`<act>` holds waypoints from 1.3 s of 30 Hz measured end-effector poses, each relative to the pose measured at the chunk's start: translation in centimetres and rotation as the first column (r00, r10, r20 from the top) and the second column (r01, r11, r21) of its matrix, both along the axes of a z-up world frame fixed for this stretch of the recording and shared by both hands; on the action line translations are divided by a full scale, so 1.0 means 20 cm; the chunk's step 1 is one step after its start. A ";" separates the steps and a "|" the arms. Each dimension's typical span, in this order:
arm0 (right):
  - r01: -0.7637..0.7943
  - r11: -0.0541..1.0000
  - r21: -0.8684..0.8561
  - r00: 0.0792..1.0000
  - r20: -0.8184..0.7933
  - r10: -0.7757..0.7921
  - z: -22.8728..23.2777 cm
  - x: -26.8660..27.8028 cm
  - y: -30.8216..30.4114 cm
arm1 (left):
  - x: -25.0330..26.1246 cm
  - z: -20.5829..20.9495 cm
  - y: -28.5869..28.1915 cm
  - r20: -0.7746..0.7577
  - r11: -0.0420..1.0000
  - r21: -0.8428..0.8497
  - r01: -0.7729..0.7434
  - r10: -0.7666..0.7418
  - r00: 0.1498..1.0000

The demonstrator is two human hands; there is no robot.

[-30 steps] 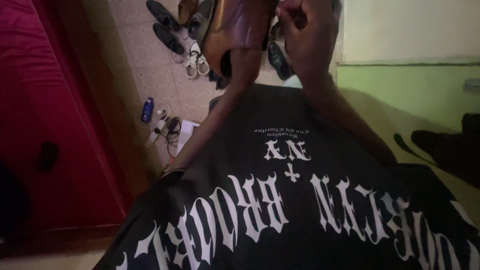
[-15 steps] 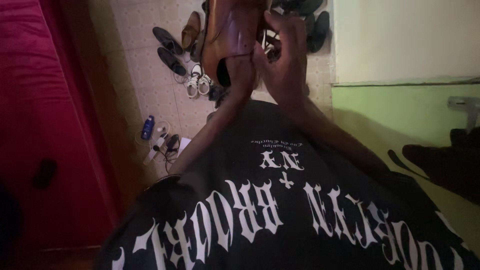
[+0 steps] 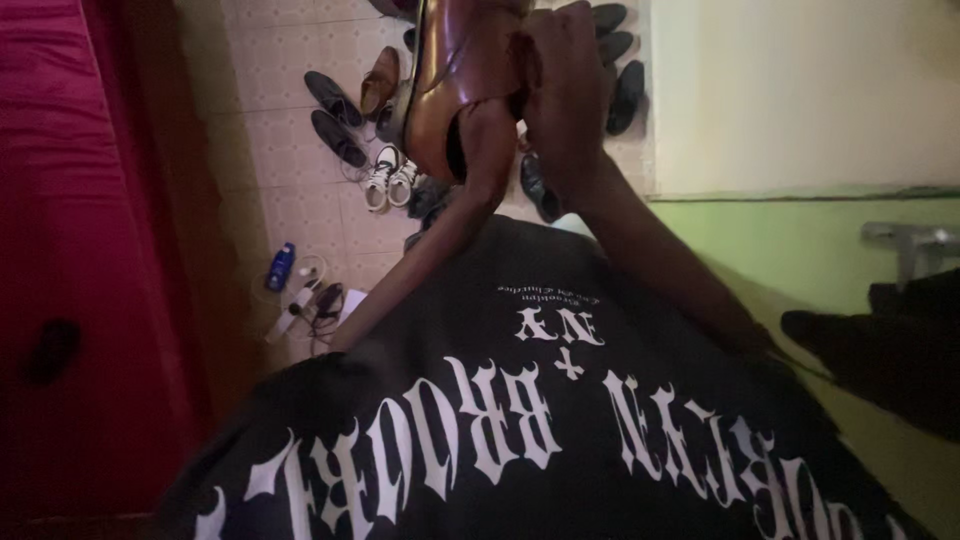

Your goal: The person sits on the floor and repeatedly threads a shoelace through the eyelets of a brown leather shoe, pulling it tight and adjusting the fit. The person handles the shoe and laces by hand throughout the clip.

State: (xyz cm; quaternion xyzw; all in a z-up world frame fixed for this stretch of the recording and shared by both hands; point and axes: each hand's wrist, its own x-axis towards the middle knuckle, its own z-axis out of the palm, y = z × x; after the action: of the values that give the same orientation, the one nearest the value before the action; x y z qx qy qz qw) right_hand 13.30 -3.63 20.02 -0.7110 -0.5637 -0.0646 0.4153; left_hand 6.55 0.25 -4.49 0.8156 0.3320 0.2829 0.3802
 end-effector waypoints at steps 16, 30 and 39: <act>-0.005 0.997 -0.081 0.980 0.196 0.021 -0.17 0.09 -0.02 | 0.08 0.11 0.09 0.212 0.974 -0.171 -0.151 0.186 0.959; 0.203 0.979 0.019 0.972 0.121 -0.203 -0.16 0.07 -0.03 | 0.22 0.29 -0.01 0.370 0.955 -0.268 -0.127 0.224 0.902; 0.242 0.970 0.040 0.967 0.074 -0.244 -0.35 0.13 -0.02 | 0.25 0.30 -0.01 0.391 0.957 -0.271 -0.104 0.208 0.896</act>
State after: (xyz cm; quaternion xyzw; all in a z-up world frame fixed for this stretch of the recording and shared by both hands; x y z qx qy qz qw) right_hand 15.95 -4.02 13.10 -0.7652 -0.4872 -0.1516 0.3926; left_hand 11.55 -0.03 1.55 0.6542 0.3403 0.4367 0.5152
